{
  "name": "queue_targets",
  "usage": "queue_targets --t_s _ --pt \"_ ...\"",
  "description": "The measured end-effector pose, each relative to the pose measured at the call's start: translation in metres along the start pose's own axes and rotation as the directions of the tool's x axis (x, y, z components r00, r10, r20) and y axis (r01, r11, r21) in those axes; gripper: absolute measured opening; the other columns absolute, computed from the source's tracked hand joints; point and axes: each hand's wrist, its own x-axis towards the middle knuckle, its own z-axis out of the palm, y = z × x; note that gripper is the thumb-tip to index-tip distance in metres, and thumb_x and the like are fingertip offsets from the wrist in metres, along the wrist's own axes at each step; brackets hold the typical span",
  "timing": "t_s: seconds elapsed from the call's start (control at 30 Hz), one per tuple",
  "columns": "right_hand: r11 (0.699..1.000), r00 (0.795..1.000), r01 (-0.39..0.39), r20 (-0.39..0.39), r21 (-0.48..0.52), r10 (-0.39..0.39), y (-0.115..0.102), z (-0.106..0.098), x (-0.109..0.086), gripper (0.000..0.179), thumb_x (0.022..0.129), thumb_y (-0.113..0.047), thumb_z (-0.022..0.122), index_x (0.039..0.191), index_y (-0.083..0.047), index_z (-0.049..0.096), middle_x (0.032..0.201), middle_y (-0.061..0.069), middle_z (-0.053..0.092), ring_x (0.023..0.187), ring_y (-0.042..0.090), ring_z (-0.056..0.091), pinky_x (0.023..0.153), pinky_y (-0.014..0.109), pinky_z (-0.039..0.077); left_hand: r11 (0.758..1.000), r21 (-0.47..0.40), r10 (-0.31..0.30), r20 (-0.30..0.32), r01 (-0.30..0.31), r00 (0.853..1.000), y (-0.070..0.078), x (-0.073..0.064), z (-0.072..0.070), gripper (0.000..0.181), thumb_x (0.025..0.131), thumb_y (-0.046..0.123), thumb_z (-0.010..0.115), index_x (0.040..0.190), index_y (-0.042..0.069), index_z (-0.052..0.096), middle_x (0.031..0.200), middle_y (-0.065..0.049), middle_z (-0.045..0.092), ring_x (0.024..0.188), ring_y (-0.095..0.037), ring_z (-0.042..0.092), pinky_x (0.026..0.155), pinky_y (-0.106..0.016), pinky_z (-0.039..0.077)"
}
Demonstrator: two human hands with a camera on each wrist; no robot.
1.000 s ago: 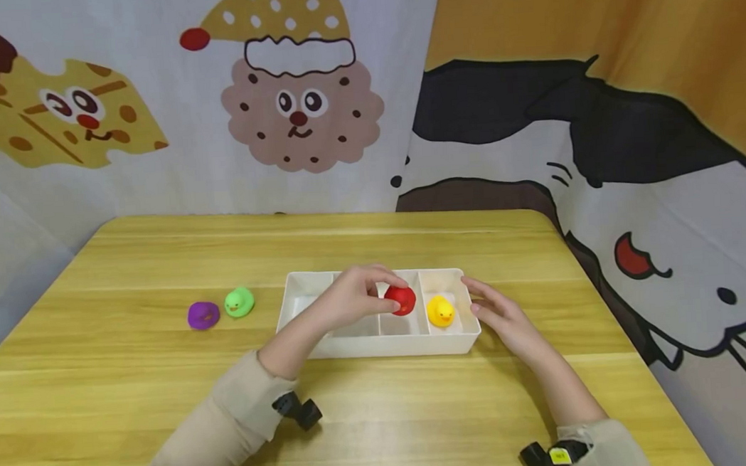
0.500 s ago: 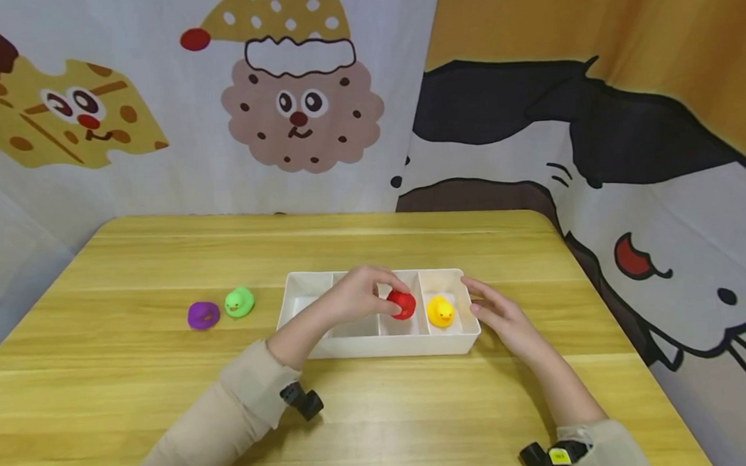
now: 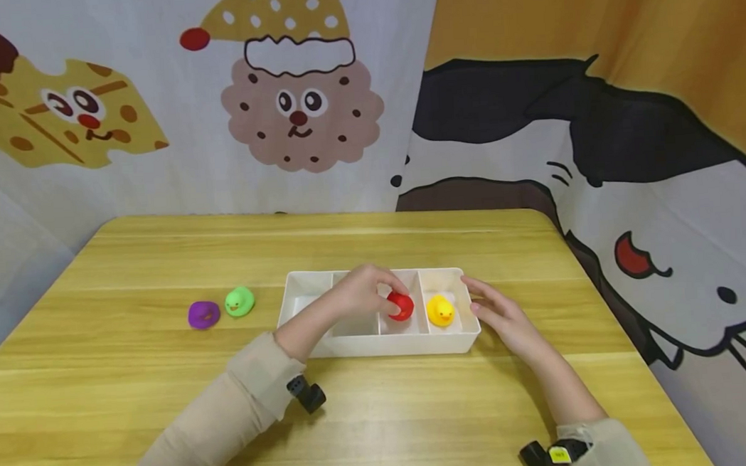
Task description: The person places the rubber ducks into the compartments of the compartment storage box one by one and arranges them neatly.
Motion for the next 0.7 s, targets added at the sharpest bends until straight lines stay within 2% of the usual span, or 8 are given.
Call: queue_targets --t_s 0.1,0.27,0.5,0.7 --pt "1.0 1.0 -0.004 0.001 0.003 0.004 -0.0002 0.0 -0.0001 0.051 0.102 -0.025 0.046 0.15 -0.012 0.032 0.146 0.02 0.037 0.124 0.029 0.045 0.098 0.037 0.037 1.0 0.001 -0.008 0.005 0.008 1.0 -0.0024 0.0008 0.0023 0.025 0.08 0.007 0.076 0.104 0.014 0.075 0.104 0.007 0.068 0.099 -0.014 0.055 0.078 -0.024 0.046" --pt "1.0 1.0 -0.003 0.0 0.021 0.003 -0.0013 0.0003 0.0003 0.051 0.102 -0.024 0.047 0.149 -0.011 0.033 0.146 0.02 0.037 0.122 0.021 0.047 0.098 0.037 0.037 0.999 0.036 0.017 0.006 -0.017 1.0 -0.0077 0.0016 0.0062 0.022 0.081 0.007 0.076 0.101 0.014 0.076 0.101 0.007 0.067 0.094 -0.013 0.055 0.078 -0.023 0.046" --pt "0.998 0.999 0.036 0.005 0.042 -0.036 -0.0019 0.0007 0.0006 0.051 0.102 -0.019 0.046 0.149 -0.006 0.032 0.144 0.024 0.037 0.114 0.004 0.048 0.092 0.019 0.037 0.998 0.058 0.034 -0.001 -0.034 0.999 -0.0093 0.0032 0.0092 0.021 0.08 0.006 0.075 0.101 0.013 0.076 0.098 0.007 0.068 0.089 -0.012 0.055 0.075 -0.022 0.046" --pt "0.999 0.999 0.039 0.002 0.032 -0.039 -0.0007 0.0006 0.0006 0.051 0.102 -0.019 0.046 0.149 -0.006 0.031 0.144 0.024 0.038 0.115 0.005 0.049 0.091 0.019 0.039 0.998 0.066 0.021 0.003 -0.021 1.0 -0.0081 0.0028 0.0097 0.022 0.08 0.005 0.075 0.101 0.012 0.075 0.098 0.006 0.068 0.088 -0.013 0.054 0.074 -0.022 0.046"
